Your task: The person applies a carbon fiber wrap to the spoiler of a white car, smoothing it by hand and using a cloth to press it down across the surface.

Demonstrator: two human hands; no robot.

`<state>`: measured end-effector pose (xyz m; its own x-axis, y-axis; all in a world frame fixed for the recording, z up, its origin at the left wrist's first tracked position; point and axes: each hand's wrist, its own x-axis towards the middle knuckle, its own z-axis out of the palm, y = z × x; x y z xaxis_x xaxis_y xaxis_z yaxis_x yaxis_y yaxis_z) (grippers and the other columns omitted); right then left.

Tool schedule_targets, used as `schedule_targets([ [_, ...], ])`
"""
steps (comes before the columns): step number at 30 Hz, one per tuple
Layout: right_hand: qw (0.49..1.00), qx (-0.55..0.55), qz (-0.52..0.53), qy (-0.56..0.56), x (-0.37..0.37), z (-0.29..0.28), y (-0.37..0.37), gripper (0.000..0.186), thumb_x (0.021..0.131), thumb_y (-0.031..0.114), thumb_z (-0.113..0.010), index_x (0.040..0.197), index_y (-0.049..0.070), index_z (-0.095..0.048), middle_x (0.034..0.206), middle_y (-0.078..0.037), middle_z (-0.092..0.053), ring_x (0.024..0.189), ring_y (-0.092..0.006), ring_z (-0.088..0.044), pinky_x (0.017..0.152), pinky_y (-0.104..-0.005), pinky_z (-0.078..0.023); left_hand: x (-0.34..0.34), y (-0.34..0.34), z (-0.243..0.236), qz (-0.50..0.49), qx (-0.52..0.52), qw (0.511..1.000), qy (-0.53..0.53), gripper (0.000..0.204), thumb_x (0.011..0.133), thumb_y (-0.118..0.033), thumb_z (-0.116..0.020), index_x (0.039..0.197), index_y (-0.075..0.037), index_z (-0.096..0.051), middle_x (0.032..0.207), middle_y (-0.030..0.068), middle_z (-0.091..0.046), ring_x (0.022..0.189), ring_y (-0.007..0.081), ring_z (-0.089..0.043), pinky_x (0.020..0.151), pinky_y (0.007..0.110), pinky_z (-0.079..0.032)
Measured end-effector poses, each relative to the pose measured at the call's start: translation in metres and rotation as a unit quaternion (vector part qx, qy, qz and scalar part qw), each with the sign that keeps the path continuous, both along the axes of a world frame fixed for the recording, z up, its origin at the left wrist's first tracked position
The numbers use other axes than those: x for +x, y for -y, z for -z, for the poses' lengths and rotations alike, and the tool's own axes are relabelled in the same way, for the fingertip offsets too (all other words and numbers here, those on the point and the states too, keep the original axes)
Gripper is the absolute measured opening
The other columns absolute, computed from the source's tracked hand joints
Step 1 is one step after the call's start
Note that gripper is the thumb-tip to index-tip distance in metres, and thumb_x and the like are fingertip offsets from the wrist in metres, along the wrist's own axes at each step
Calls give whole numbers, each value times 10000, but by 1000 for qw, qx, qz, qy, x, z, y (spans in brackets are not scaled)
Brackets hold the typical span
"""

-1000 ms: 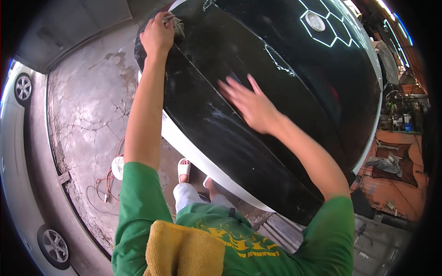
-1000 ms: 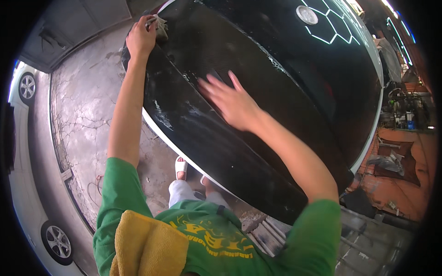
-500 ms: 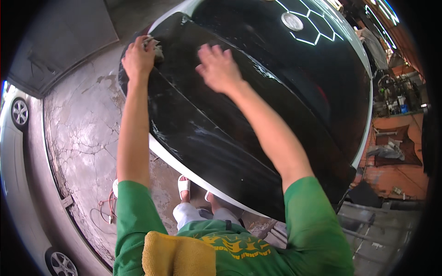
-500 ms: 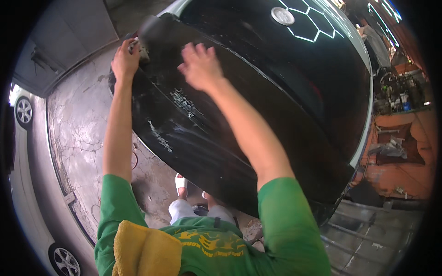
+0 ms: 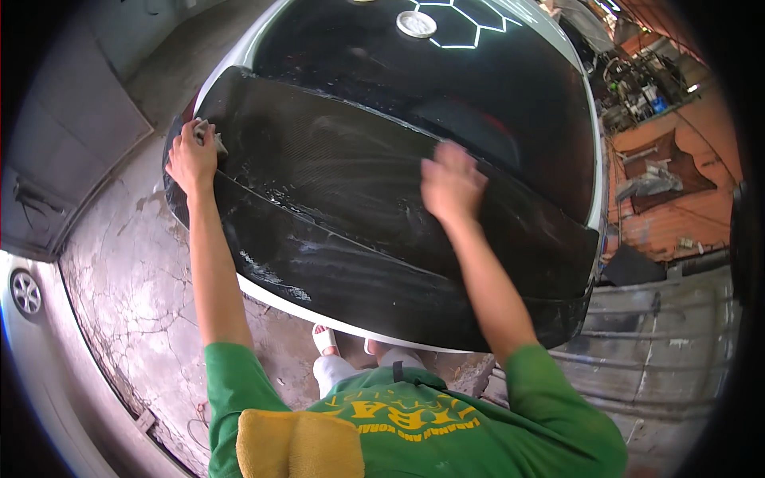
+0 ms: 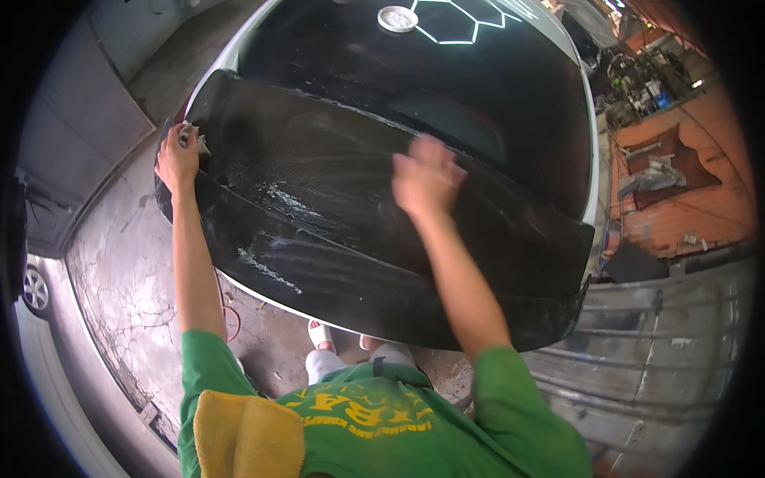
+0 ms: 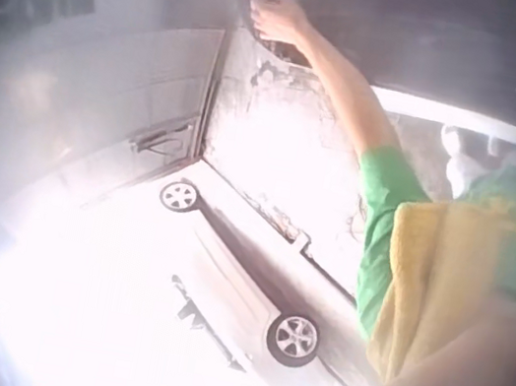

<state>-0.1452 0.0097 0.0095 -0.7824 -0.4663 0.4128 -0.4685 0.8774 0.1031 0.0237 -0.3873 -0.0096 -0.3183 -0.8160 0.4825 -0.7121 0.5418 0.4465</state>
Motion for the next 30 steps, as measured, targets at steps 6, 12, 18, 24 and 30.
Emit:
schedule_targets([
  [6, 986, -81, -143, 38, -9, 37, 142, 601, 1007, 458, -391, 1414, 20, -453, 1490, -147, -408, 1381, -338, -363, 1124, -598, -228, -9, -8, -9, 58, -16, 998, 27, 562, 763, -538, -734, 1224, -240, -614, 1146, 84, -661, 1095, 331, -608, 891, 503, -453],
  [12, 979, 31, 187, 73, -29, 16, -141, 545, 1009, 386, -384, 1443, 56, -385, 1534, -135, -359, 1369, -331, -385, 1045, -654, -289, 2, -5, -1, 39, -40, 996, 72, 597, 758, -525, -740, 1267, -254, -588, 1148, 98, -652, 1114, 337, -597, 899, 511, -452],
  [18, 954, 6, 300, 27, -3, 5, -148, 582, 928, 452, -513, 1321, 22, -499, 1416, -210, -441, 1249, -385, -469, 944, -621, -390, -10, 5, 7, 81, -32, 992, 93, 532, 824, -456, -702, 1300, -267, -557, 1150, 102, -652, 1061, 330, -638, 849, 520, -485],
  [24, 997, -71, -20, 32, 65, 37, -19, 632, 937, 441, -535, 1399, 19, -453, 1464, -191, -404, 1340, -376, -378, 1055, -665, -266, -2, 26, 20, 99, -60, 987, 109, 497, 874, -463, -645, 1304, -239, -538, 1091, 101, -652, 1013, 339, -643, 800, 499, -494],
  [30, 941, -81, 317, 90, -13, 6, -289, 604, 1000, 425, -400, 1455, 29, -371, 1505, -165, -370, 1351, -354, -378, 1054, -696, -249, -7, 28, 18, 176, -61, 978, 93, 438, 881, -350, -676, 1288, -240, -556, 1083, 108, -653, 991, 338, -646, 826, 461, -507],
])
